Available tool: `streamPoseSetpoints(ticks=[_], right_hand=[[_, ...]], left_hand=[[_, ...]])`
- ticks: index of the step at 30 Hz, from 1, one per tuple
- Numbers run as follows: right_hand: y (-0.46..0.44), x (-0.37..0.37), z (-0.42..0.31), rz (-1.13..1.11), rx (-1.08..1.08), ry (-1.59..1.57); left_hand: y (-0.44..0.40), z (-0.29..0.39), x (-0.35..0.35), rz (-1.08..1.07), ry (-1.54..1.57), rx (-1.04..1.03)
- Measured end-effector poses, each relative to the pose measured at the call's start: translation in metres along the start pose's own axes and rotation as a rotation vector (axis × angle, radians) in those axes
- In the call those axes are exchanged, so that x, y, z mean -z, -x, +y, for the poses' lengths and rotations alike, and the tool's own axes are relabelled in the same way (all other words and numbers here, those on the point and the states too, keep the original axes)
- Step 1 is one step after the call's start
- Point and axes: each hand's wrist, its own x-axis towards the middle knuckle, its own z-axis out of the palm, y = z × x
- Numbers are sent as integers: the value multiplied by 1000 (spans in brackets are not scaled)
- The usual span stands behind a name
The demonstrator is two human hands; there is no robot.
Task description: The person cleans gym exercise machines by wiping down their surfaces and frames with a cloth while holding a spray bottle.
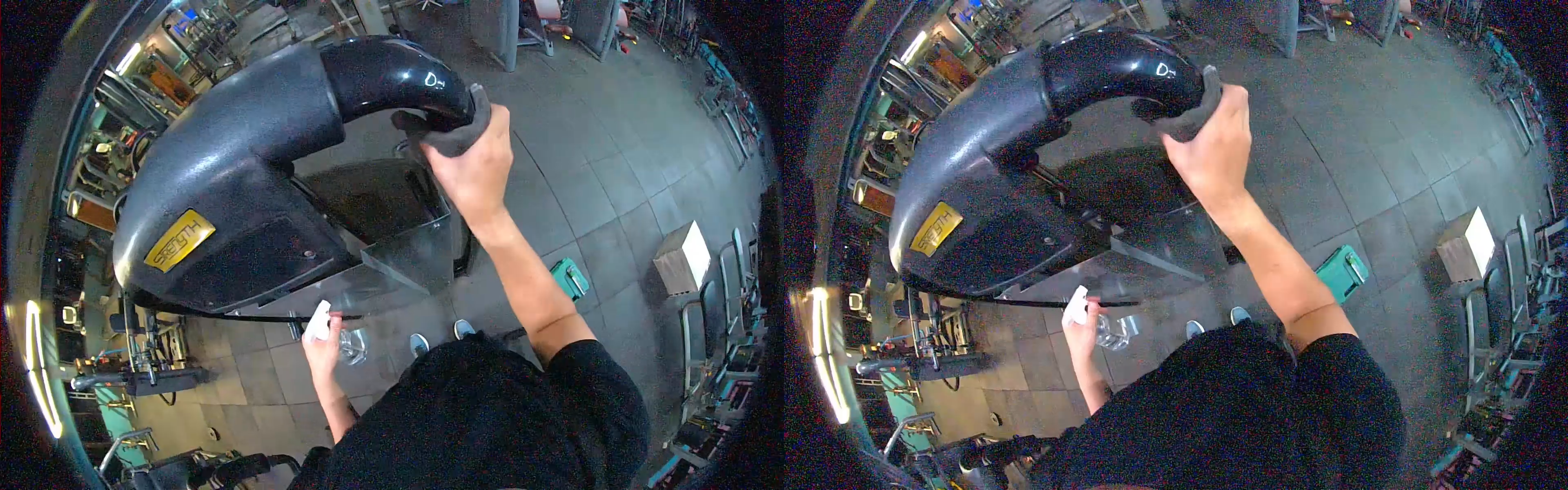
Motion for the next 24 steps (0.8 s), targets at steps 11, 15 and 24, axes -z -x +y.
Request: streamPoseSetpoints(ticks=[11,15,24], right_hand=[[-69,-6,-71,10,908,243],[-21,0,-4,62,136,-227],[-21,-2,-12,123,228,-164]], left_hand=[[3,-21,9,21,-37,28],[6,-14,7,14,-21,-19],[25,-28,25,115,38,-7]])
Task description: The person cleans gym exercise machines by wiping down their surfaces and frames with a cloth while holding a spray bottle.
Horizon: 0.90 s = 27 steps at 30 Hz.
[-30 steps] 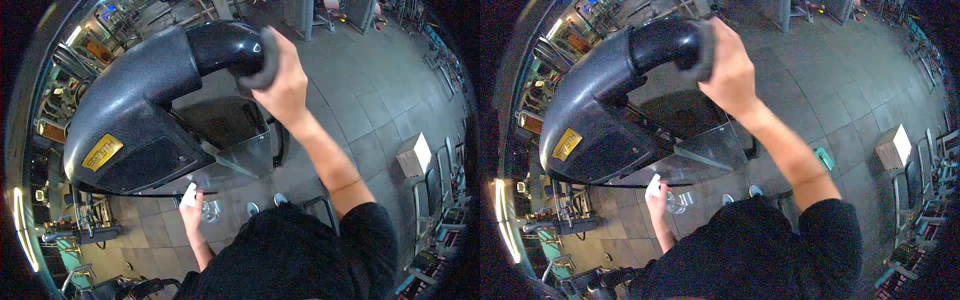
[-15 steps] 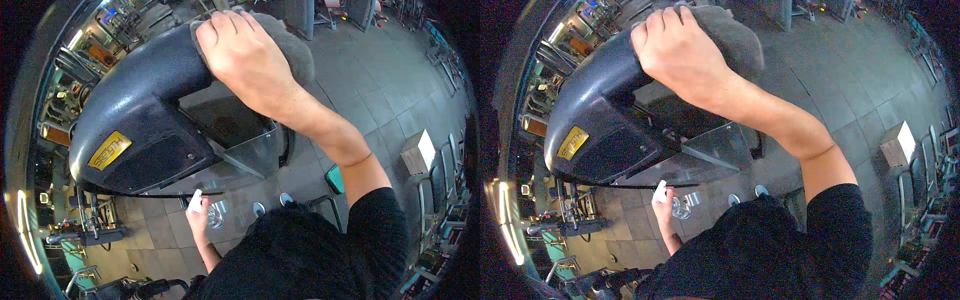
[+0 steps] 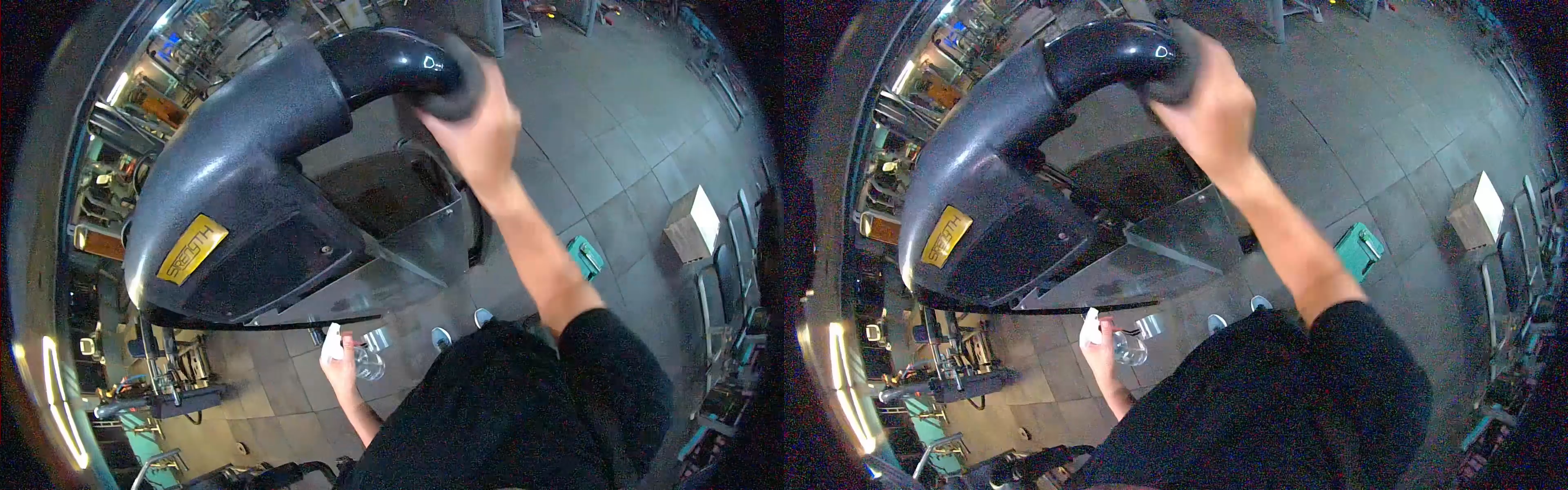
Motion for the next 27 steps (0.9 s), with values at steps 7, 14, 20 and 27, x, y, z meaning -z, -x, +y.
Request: streamPoseSetpoints(ticks=[7,14,20,27], right_hand=[[-90,-14,-46,-281,760,-58],[94,5,53,28,-224,116],[4,-7,3,18,-70,84],[-48,-23,-16,-34,639,314]], left_hand=[[-4,11,8,34,33,51],[-8,8,-3,14,3,-2],[-7,5,-10,45,14,-14],[-7,17,-32,-9,11,-6]])
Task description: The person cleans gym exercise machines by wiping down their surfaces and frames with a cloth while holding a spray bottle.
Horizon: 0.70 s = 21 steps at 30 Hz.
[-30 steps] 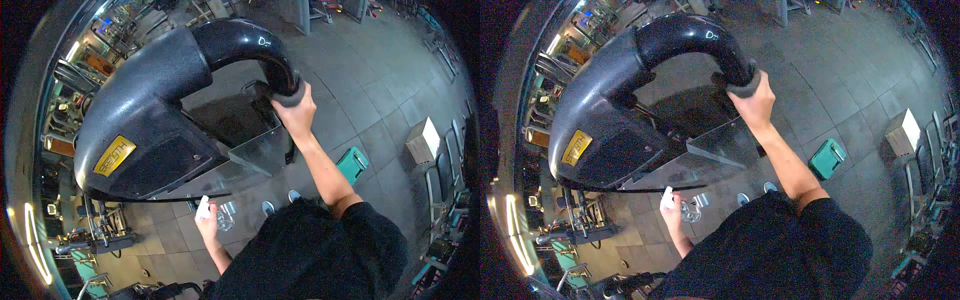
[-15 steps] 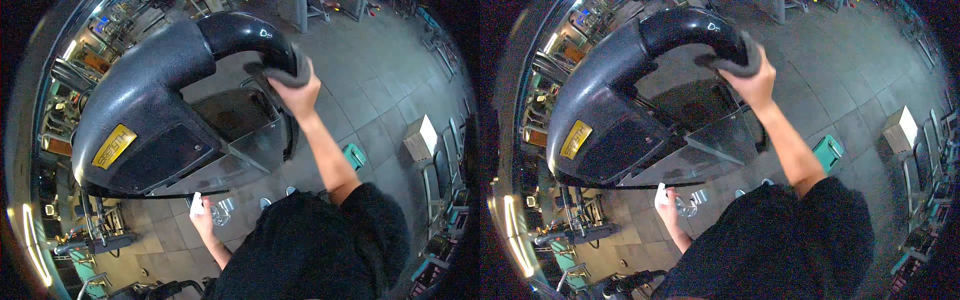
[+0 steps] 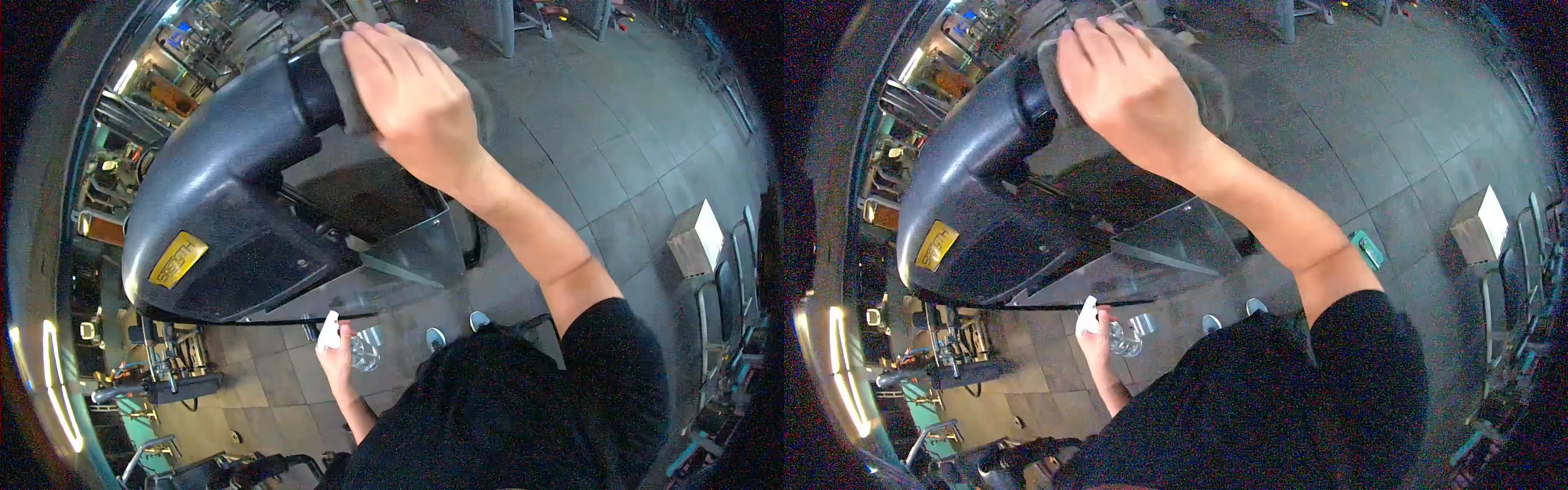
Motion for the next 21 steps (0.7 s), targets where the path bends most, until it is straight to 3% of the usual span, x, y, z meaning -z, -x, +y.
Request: streamPoseSetpoints(ticks=[1,4,8,13,15,17,20,21], right_hand=[[12,2,-1,-2,-3,-13],[70,14,4,24,-604,-505],[160,16,-6,-25,-764,-601],[219,27,-3,-58,-1041,-1176],[201,29,-6,-6,-1026,-1211],[167,32,-4,-134,-1000,-980],[73,27,13,-139,-801,-872],[50,19,20,-97,-640,-841]], left_hand=[[-1,3,-3,-29,-62,0],[-1,10,-22,-62,-101,23],[-2,13,-50,-119,-66,20],[5,26,-68,-202,-129,70],[1,20,-70,-187,-112,67],[-1,19,-73,-227,-121,52],[-9,32,-84,-227,-98,44],[-11,36,-86,-256,-122,51]])
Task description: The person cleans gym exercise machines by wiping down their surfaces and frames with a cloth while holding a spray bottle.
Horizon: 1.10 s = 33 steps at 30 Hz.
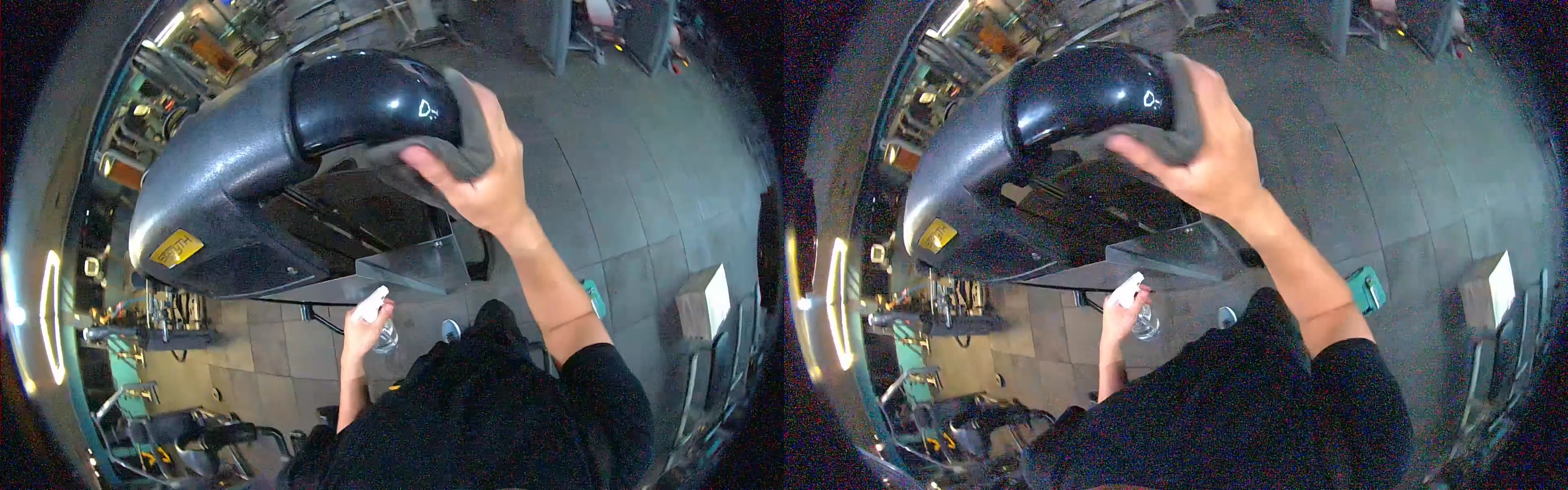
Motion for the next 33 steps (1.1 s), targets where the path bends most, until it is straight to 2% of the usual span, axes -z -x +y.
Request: streamPoseSetpoints(ticks=[1,3,6,7,9,10,11,12,14,16,18,20,22,26,27,28,30,31,33], right_hand=[[-25,-5,-1,-12,164,35],[-68,-15,-18,-215,113,-3],[-134,-27,-32,-835,115,182],[-158,-18,-32,-859,139,140],[-202,-20,-23,-1425,-37,-115],[-197,-32,1,-1466,21,-144],[-167,-58,33,-1195,-28,-529],[-134,-71,57,-901,-145,-898],[-112,-61,83,-931,-447,-1097],[-69,-55,120,-851,-571,-1107],[-26,-58,153,-777,-612,-1130],[12,-67,193,-884,-627,-1235],[61,-77,241,-934,-663,-1161],[99,-67,271,-1116,-769,-1093],[91,-61,263,-1080,-742,-1185],[134,-70,292,-1039,-626,-1110],[137,-62,296,-1131,-465,-1043],[138,-60,299,-1156,-451,-1073],[129,-57,297,-1428,-668,-1138]], left_hand=[[-3,-2,-4,31,-46,-26],[-5,13,-13,76,-4,13],[-6,38,-31,114,-85,35],[-6,26,-37,140,-138,64],[-7,24,-50,262,-106,109],[-11,38,-66,360,-31,109],[-11,42,-79,448,-67,204],[-4,43,-98,549,9,180],[6,73,-126,643,99,299],[20,86,-158,683,160,391],[33,80,-185,758,331,294],[41,90,-201,842,329,308],[48,93,-209,873,194,422],[54,103,-229,1013,245,488],[57,100,-234,1033,185,487],[56,111,-236,1045,150,541],[55,125,-241,1121,69,617],[55,124,-247,1183,140,575],[54,113,-267,1336,249,511]])
